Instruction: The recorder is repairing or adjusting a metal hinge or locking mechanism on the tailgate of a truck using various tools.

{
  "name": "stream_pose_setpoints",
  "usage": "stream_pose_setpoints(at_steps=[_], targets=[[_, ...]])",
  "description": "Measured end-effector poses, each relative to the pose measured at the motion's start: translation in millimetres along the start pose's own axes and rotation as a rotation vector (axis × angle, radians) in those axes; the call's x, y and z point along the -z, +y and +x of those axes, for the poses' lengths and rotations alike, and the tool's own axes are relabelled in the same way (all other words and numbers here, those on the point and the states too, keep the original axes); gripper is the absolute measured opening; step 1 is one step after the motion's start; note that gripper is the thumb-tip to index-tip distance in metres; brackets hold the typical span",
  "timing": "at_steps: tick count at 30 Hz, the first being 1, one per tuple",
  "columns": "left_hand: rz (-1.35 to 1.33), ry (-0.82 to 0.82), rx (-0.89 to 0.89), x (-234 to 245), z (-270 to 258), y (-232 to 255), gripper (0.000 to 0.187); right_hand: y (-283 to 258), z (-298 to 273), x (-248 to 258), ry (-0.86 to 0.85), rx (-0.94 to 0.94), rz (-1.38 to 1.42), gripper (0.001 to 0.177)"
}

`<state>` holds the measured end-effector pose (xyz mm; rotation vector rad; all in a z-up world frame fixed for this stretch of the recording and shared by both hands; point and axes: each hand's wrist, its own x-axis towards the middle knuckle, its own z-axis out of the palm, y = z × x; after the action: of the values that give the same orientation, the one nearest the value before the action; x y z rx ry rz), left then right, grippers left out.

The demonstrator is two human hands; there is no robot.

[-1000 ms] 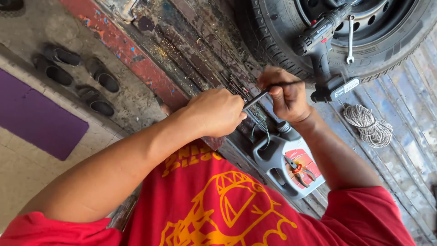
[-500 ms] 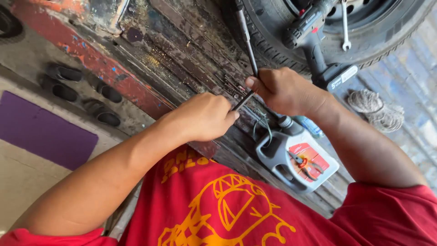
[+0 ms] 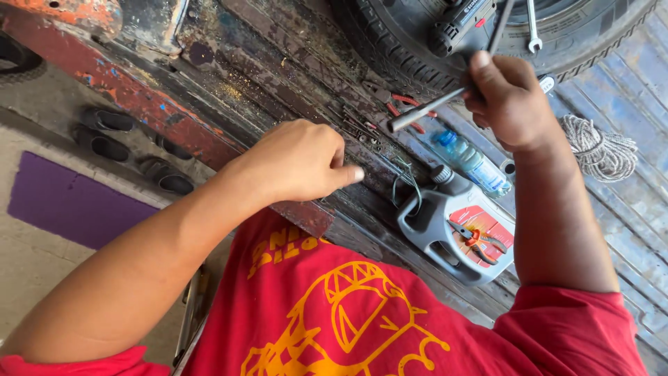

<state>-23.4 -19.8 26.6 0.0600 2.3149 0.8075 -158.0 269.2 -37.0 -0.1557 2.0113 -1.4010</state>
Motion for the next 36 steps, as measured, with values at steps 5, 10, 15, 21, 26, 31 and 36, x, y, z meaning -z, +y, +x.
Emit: stream_pose_setpoints(at_steps=[5,10,15,21,26,31,36], targets=[[0.129,-0.011,-0.008,-4.1,1.1,2.9,0.035,11.1,-9.7,-4.8,0.037,0.044,0.144,0.043],[0.142,0.018,-0.067,-15.1,3.7,-4.4,0.031,29.2,-8.2,-14.7,-0.015,0.062,0.046,0.048],[0.081,0.016,-0.036,-16.2,-0.8,-5.1,0.030,32.5,-8.4,-23.2,-0.047,0.125,0.024,0.042],[-0.040,0.008,0.049,-1.4,-10.2,-9.5,0.029,61.1,-3.2,-33.4,-0.198,0.396,0.051,0.031],[-0.274,0.179,0.008,-6.3,-11.9,-20.4,0.037,54.2,6.1,-50.5,-0.264,0.617,0.069,0.027],[-0.310,0.120,0.068,-10.0,-8.0,-7.9,0.039,42.9,10.7,-49.2,-0.226,0.777,-0.148,0.026],[-0.289,0.112,0.063,-9.0,-1.5,1.6,0.044,20.3,20.6,-46.4,-0.277,0.862,-0.166,0.026]])
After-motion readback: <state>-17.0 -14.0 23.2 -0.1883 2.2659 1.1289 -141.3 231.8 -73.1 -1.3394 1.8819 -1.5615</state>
